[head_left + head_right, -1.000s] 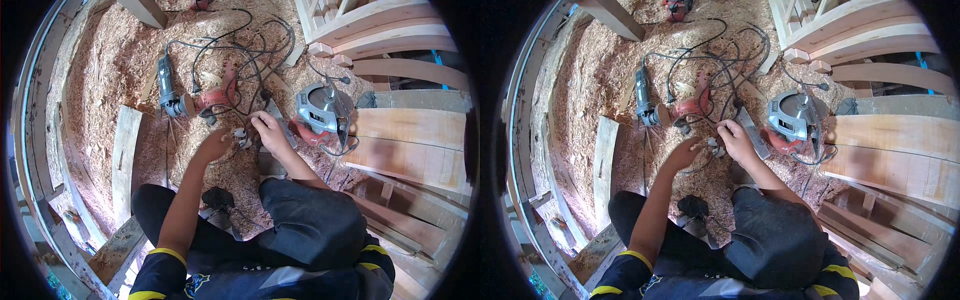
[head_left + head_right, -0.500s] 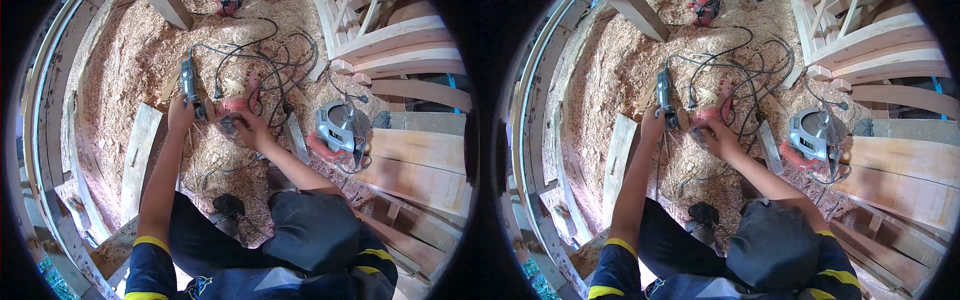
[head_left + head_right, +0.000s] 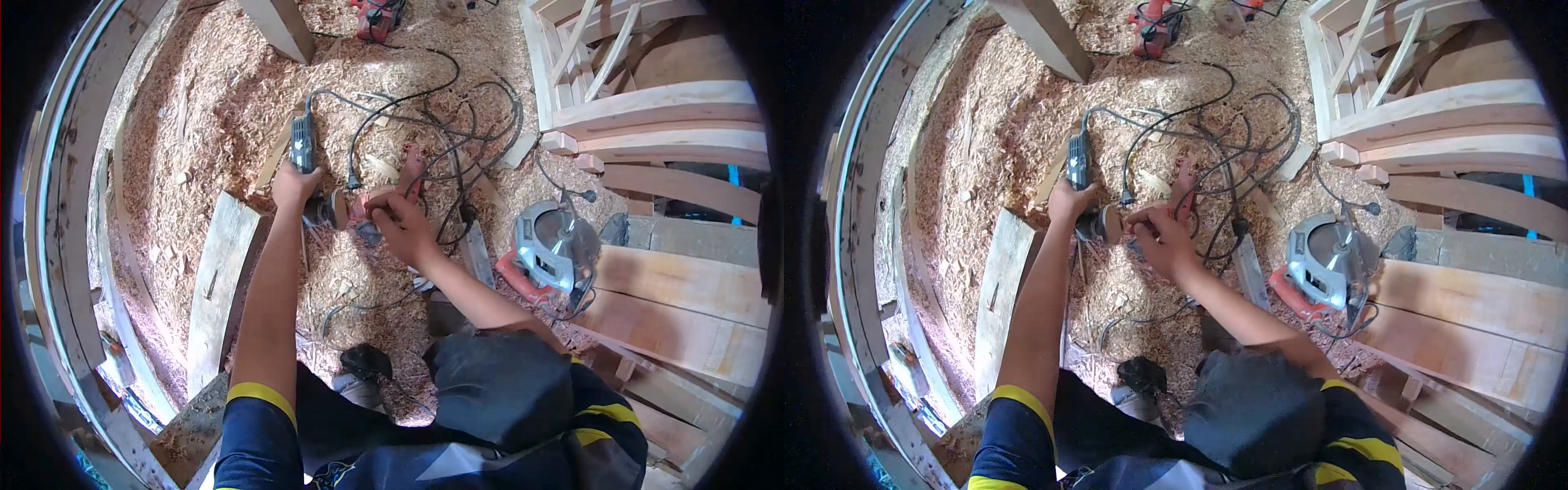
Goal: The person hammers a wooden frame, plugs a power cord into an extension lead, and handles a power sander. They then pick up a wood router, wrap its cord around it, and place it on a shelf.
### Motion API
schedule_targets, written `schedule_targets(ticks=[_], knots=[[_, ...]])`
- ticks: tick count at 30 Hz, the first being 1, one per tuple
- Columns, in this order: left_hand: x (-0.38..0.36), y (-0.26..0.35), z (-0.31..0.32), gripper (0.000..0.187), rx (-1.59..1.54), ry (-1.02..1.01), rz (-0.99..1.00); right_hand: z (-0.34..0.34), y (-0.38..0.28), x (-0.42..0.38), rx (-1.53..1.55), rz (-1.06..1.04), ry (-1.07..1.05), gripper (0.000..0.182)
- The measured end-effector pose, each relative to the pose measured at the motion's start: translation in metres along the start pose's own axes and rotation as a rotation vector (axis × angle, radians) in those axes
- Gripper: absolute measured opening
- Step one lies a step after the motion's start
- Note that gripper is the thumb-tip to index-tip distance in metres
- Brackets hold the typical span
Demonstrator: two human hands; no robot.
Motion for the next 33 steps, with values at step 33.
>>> schedule_targets(ticks=[33], knots=[[-0.570, 0.319, -0.832, 0.038, -1.068, 0.306, 0.533, -0.154, -0.756, -0.158, -0.230, -0.247, 0.094, 0.038]])
Point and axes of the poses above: each hand's wrist, its own x-axis towards the middle knuckle, its own z-axis out of the palm, y = z × x, the point moved 6 cm from there along x, towards the middle knuckle
